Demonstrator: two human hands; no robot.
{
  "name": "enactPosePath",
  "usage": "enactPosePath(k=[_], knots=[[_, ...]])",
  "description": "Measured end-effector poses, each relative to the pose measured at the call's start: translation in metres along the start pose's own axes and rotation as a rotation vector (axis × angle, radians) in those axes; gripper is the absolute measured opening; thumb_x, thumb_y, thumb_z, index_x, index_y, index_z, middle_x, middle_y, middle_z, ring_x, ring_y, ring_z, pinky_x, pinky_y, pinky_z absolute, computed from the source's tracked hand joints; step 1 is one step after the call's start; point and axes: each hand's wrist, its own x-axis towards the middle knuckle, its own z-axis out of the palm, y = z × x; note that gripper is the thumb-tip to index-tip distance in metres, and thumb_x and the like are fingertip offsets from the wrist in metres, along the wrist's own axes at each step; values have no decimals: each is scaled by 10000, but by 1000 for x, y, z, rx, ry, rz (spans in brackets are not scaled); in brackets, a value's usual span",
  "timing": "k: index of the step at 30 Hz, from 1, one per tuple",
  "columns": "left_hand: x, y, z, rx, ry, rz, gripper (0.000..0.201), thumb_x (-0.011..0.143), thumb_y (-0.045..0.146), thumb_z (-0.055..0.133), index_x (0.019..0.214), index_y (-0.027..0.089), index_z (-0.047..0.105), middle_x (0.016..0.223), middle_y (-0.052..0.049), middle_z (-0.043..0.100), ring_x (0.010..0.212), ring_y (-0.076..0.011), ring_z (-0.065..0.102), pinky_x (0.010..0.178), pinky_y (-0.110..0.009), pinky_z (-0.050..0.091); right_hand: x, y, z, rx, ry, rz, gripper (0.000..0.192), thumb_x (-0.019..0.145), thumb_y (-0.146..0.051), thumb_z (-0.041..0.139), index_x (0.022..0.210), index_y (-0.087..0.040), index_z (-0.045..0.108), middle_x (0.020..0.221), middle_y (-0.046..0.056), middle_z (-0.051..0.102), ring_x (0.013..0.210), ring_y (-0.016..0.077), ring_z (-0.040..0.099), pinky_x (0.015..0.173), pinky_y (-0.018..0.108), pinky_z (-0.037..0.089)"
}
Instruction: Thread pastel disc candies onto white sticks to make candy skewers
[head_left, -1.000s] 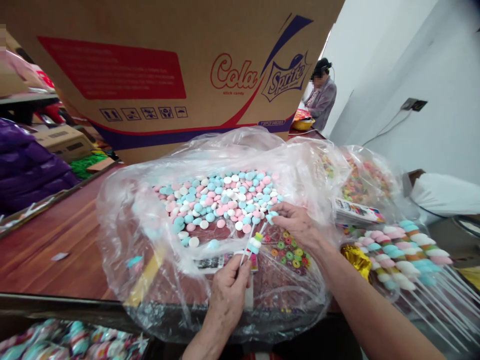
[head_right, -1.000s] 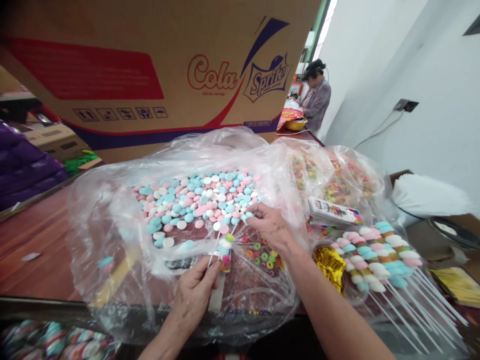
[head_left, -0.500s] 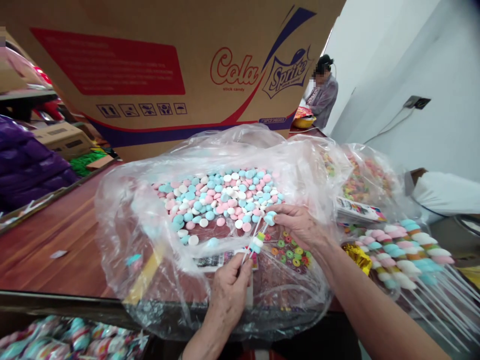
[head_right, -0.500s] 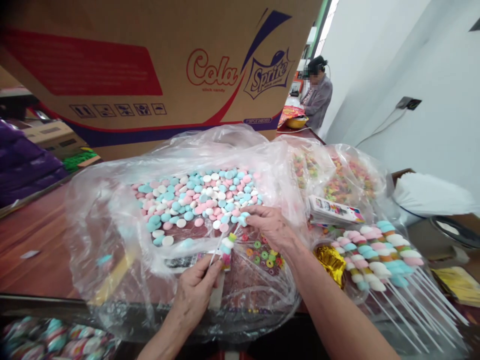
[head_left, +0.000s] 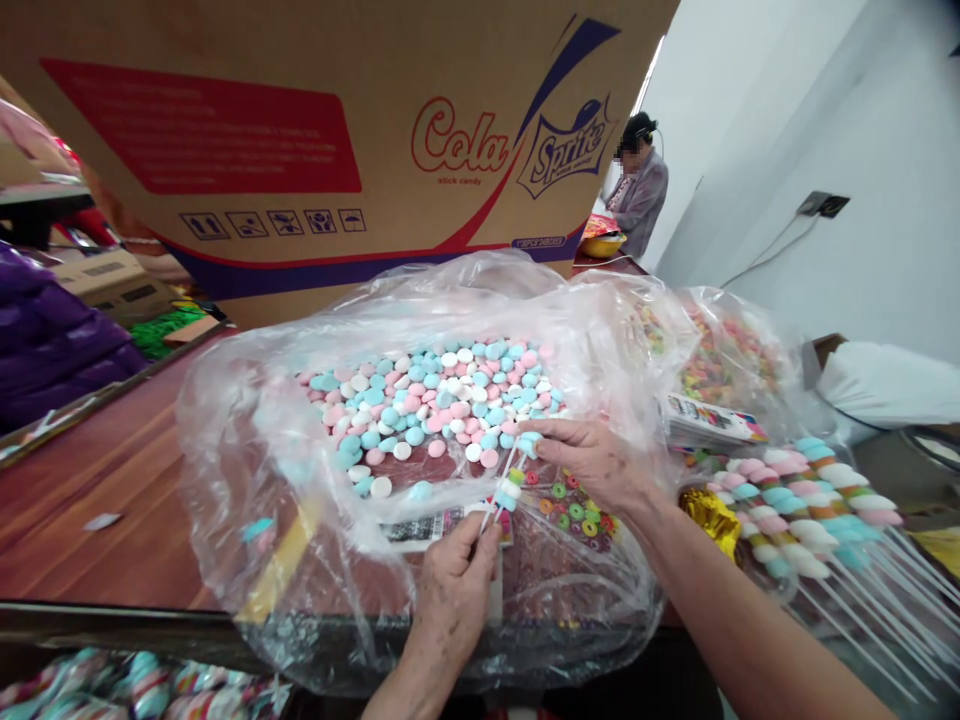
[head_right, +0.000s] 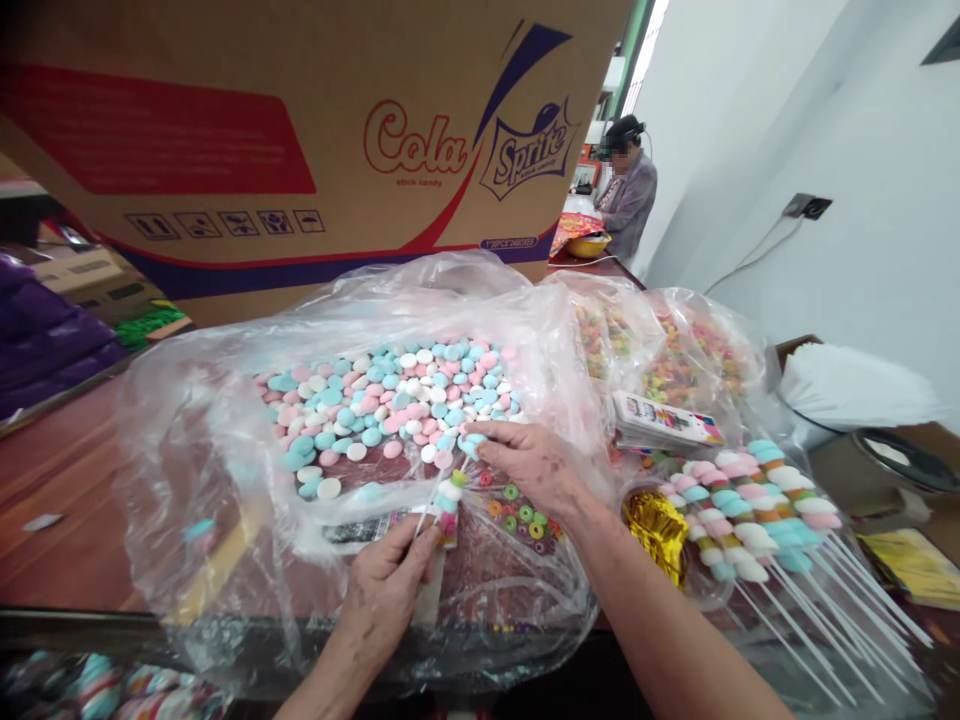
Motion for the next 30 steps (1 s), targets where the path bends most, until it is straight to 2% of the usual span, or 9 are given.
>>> enactPosePath(k=[3,8,15,19,26,30], knots=[[0,0,0,5,8,8,319,897,426,490,729,192,628,536,59,446,531,-142,418,537,-238,308,-5,-2,0,-187,-17,-70,325,837,-312,616,1144,-300,721,1162,-33,721,1042,226,658,976,412,466],[-2,-1,1,1,23,19,305,904,407,500,744,188,641,538,62,438,527,-135,416,531,-230,309,-9,4,5,-279,-9,-160,319,864,-287,587,1154,-324,716,1219,-31,694,1117,238,639,1042,447,442],[-2,-4,4,-13,42,37,298,903,396,500,704,194,592,540,64,434,521,-129,409,528,-226,315,-15,9,3,-241,-117,-124,327,891,-303,565,1187,-298,702,1177,-20,717,1097,225,649,999,401,474],[-2,-5,4,-7,37,46,289,899,395,500,726,195,615,541,64,428,521,-132,410,531,-229,322,-22,12,8,-225,-102,-96,325,893,-320,567,1183,-283,708,1134,-10,734,1085,234,654,1001,402,471],[-2,-2,0,13,52,39,271,876,400,530,808,199,698,532,59,449,517,-144,429,529,-236,343,-31,21,25,-183,-114,-131,320,909,-328,540,1182,-296,705,1130,-22,733,1067,215,663,1003,377,470],[-1,-2,0,29,66,66,257,872,386,543,764,198,681,530,58,463,509,-137,428,521,-231,340,-30,12,14,-230,-204,-149,361,910,-324,530,1247,-302,658,1179,-11,711,1117,217,633,1021,390,453]])
